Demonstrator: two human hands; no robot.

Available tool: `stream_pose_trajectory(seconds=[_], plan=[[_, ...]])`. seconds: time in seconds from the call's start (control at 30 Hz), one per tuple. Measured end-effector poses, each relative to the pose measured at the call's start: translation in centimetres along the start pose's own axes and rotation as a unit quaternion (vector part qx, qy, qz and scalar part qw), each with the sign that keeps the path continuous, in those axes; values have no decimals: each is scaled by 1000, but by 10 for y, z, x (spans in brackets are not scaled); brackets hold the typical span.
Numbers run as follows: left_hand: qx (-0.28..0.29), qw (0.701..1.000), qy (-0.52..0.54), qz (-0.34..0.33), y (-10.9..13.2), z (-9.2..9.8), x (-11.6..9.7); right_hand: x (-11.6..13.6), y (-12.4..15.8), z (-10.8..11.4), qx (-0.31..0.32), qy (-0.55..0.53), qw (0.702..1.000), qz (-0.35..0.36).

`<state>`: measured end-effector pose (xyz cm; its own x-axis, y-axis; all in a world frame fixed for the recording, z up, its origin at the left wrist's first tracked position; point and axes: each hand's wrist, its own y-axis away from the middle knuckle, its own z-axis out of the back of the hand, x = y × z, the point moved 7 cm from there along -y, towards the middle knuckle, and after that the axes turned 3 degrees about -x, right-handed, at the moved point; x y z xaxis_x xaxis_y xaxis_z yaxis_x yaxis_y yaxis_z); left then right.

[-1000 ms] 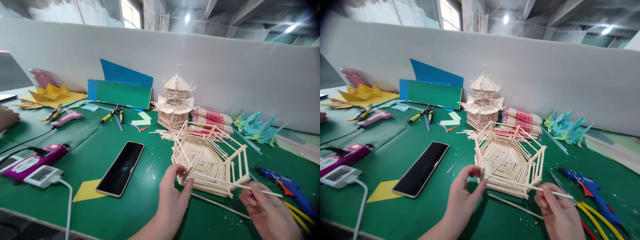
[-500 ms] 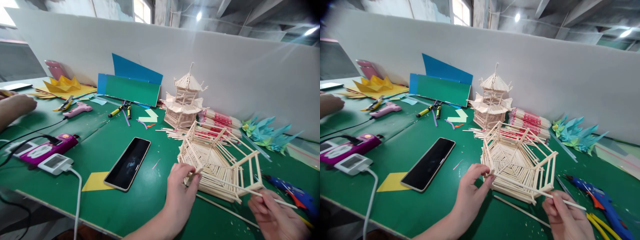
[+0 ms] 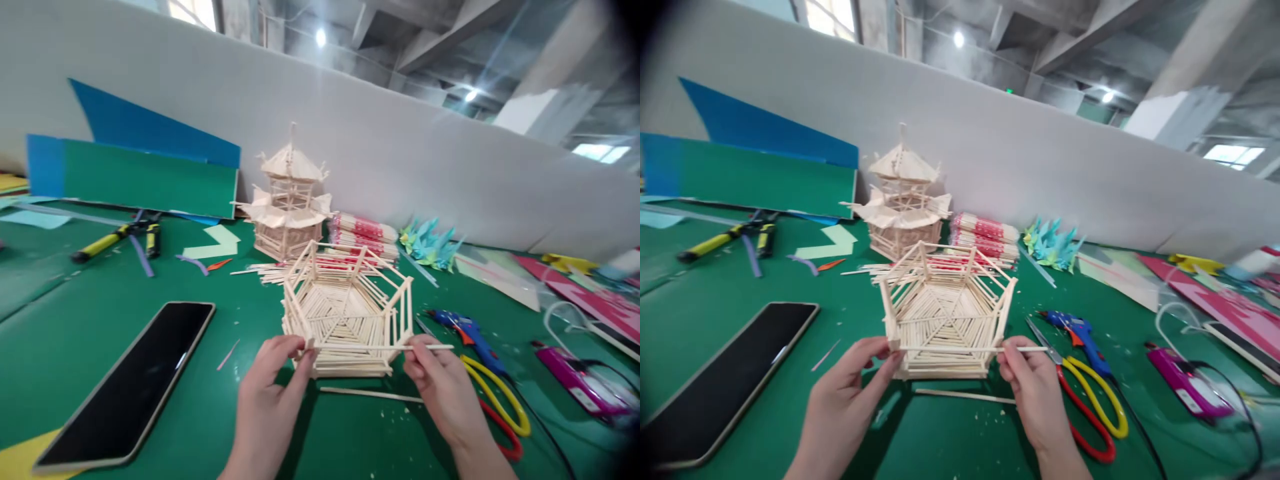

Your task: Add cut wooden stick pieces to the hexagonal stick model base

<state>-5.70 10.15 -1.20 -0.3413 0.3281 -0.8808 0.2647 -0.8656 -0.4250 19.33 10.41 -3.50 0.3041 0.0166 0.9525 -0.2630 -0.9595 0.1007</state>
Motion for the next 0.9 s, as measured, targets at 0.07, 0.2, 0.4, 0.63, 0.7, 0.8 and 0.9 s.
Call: stream_pose_trajectory(seconds=[0.07,0.2,0.4,0.63,0.7,0.8,0.9], plan=[[3,1000,-14,12,0,0,4,0,-3,0,3,-2,1000,4],[4,999,-36,26,0,2,5,0,-6,-1,16,-9,1000,9],[-4,997,-79,-4,-2,2,-1,-1,-7,-3,19,-24,999,12],[-72,974,-184,-107,9,20,-25,-5,-5,-2,17,-44,999,2],[-127,957,-166,-200,20,25,-46,-6,-4,-2,19,-49,999,-5],[13,931,-151,-333,37,-11,-72,-6,-3,-2,21,-55,998,-14],[-13,921,-146,-360,42,-34,-86,-5,-2,-3,21,-56,998,-14]])
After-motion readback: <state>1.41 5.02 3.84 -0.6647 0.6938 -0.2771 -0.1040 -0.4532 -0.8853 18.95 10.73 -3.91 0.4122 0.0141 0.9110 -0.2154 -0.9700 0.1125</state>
